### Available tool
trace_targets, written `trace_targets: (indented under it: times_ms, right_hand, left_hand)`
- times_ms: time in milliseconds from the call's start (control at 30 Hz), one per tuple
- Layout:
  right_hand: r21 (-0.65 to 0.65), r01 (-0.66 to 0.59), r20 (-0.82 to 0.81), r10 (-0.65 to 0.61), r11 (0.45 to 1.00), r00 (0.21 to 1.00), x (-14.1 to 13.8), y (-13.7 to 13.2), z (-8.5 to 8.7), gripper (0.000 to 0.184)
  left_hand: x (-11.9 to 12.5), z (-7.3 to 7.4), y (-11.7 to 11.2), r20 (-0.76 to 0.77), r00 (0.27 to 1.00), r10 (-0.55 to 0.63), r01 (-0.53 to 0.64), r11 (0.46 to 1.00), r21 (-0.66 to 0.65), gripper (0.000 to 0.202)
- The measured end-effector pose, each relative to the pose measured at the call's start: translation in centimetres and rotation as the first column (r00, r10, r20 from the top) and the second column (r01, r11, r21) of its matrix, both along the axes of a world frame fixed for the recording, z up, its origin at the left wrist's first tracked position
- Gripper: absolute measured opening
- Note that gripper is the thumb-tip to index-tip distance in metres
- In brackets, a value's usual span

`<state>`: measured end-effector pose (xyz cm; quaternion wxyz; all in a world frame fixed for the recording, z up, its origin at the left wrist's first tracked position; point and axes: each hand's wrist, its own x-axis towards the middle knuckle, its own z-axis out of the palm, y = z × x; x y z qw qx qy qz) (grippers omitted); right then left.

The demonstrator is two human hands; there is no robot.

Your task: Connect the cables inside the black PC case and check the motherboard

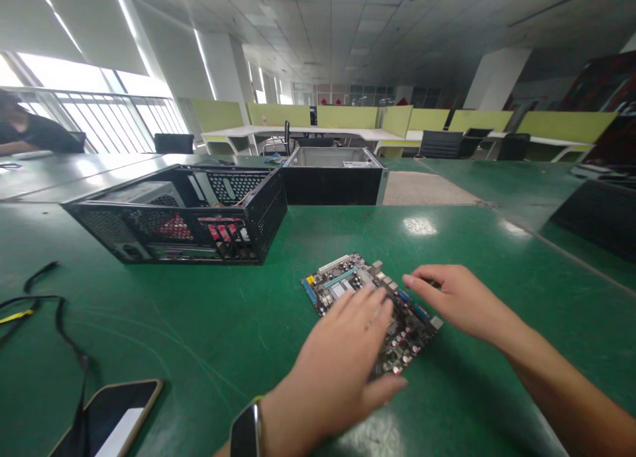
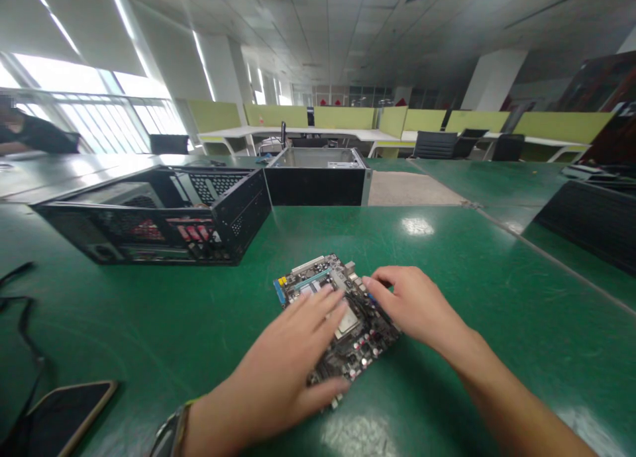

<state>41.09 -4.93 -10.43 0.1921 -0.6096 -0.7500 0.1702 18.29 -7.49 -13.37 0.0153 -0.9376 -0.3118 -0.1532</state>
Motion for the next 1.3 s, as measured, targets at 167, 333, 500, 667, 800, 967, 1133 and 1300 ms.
trace_targets:
  times_ms: [167,333,500,667,800,967,1133,1300]
  right_hand:
    - [-0.064,0.124,0.334,-0.096,0.990,0.938,2.1,1.1,-0.6,0.042]
    - [-0.100,0.145,0.388,-0.096,0.984,0.916,2.2,1.1,-0.8,0.037]
    - [0.001,0.080,0.348,-0.075,0.997,0.935,2.2,1.3,-0.8,0.024]
    - [0.071,0.034,0.294,-0.054,0.997,0.954,2.4,1.3,-0.4,0.027]
    - [-0.034,0.043,0.346,-0.028,0.998,0.938,2.2,0.9,-0.2,0.026]
    - [-0.135,0.162,0.565,-0.059,0.978,0.823,2.1,0.6,-0.5,0.047]
    - [-0.196,0.139,0.525,-0.016,0.971,0.851,2.3,1.3,-2.1,0.055]
    - [-0.030,-0.080,0.321,0.086,0.996,0.943,2.2,2.2,-3.2,0.062]
  left_hand:
    - [-4.6,-3.2,5.7,0.057,0.913,0.403,-0.388,0.904,-0.179,0.071]
    - [-6.5,-4.4,7.3,0.062,0.899,0.433,-0.404,0.876,-0.263,0.065]
    - [-6.4,-1.7,6.5,-0.046,0.742,0.669,-0.667,0.730,-0.148,0.040]
    - [-6.9,-1.2,6.6,-0.010,0.697,0.717,-0.711,0.689,-0.139,0.036]
    - [-6.9,-2.2,6.9,0.076,0.813,0.578,-0.549,0.802,-0.236,0.032]
    - [-6.2,-2.2,6.6,0.041,0.891,0.453,-0.400,0.824,-0.402,0.037]
    - [-5.5,-0.6,5.0,-0.092,0.955,0.281,-0.280,0.760,-0.586,0.040]
    - [-5.3,0.5,4.6,-0.079,0.976,0.204,-0.203,0.714,-0.670,0.044]
